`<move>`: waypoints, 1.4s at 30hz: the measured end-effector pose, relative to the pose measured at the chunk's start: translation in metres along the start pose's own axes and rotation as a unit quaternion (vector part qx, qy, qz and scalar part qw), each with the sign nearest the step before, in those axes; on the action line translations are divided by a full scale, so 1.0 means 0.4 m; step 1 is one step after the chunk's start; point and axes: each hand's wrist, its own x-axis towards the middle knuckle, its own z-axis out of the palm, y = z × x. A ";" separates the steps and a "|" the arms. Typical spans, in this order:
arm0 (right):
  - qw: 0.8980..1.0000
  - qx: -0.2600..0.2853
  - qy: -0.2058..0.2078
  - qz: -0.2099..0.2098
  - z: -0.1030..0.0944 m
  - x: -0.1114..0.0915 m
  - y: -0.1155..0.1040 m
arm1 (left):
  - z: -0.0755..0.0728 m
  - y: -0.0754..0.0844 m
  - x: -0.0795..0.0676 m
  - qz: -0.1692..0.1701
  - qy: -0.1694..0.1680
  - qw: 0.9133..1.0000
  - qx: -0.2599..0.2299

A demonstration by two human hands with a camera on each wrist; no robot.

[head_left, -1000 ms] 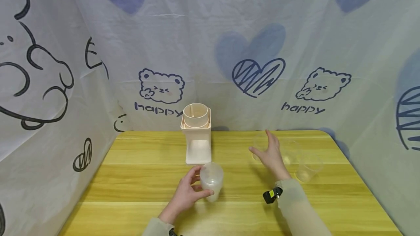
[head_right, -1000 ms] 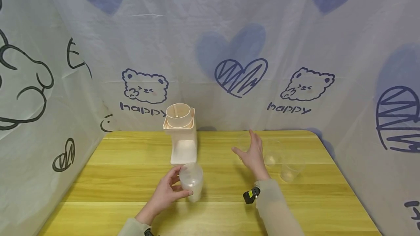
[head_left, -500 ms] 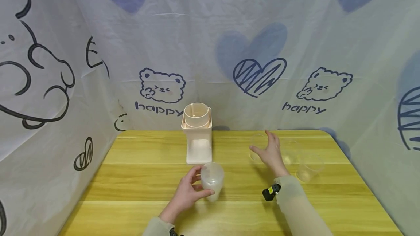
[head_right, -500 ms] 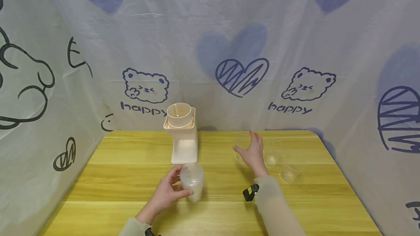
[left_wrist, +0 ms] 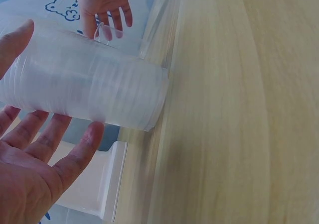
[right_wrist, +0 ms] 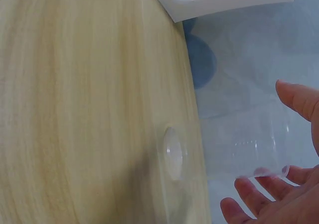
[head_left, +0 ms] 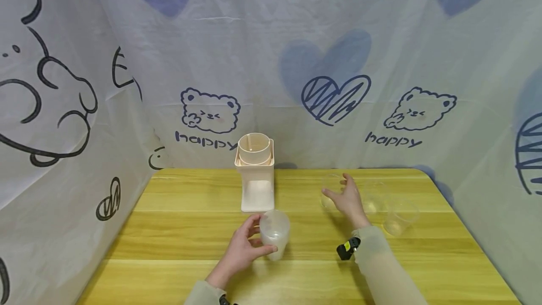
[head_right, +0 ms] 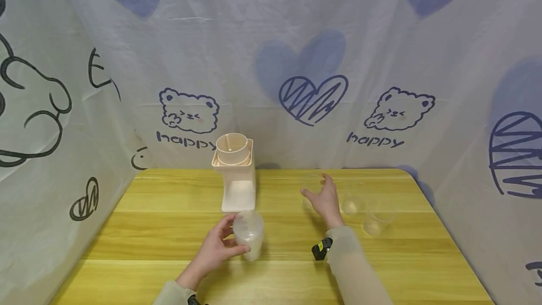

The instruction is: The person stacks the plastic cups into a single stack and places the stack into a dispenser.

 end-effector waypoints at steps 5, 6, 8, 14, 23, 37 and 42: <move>1.000 0.007 -0.011 0.009 -0.002 -0.002 0.006 | 0.001 -0.002 0.001 -0.002 0.000 1.000 -0.001; 1.000 0.007 -0.012 0.010 -0.003 -0.002 0.007 | 0.001 -0.002 0.000 -0.001 0.000 1.000 -0.002; 1.000 0.009 -0.013 0.011 -0.003 -0.002 0.010 | 0.001 -0.001 0.000 -0.001 0.000 1.000 0.000; 1.000 0.016 -0.010 0.006 -0.005 -0.007 0.009 | 0.000 0.006 -0.002 0.002 0.002 1.000 0.007; 1.000 0.021 -0.005 -0.020 -0.015 -0.032 -0.021 | -0.001 0.003 -0.003 0.000 -0.001 1.000 -0.002; 0.992 0.071 -0.015 -0.101 -0.025 -0.095 -0.106 | 0.000 0.008 -0.004 0.001 0.002 1.000 0.003; 0.987 0.101 -0.016 -0.121 -0.029 -0.124 -0.139 | 0.001 0.009 -0.004 0.000 0.002 1.000 0.002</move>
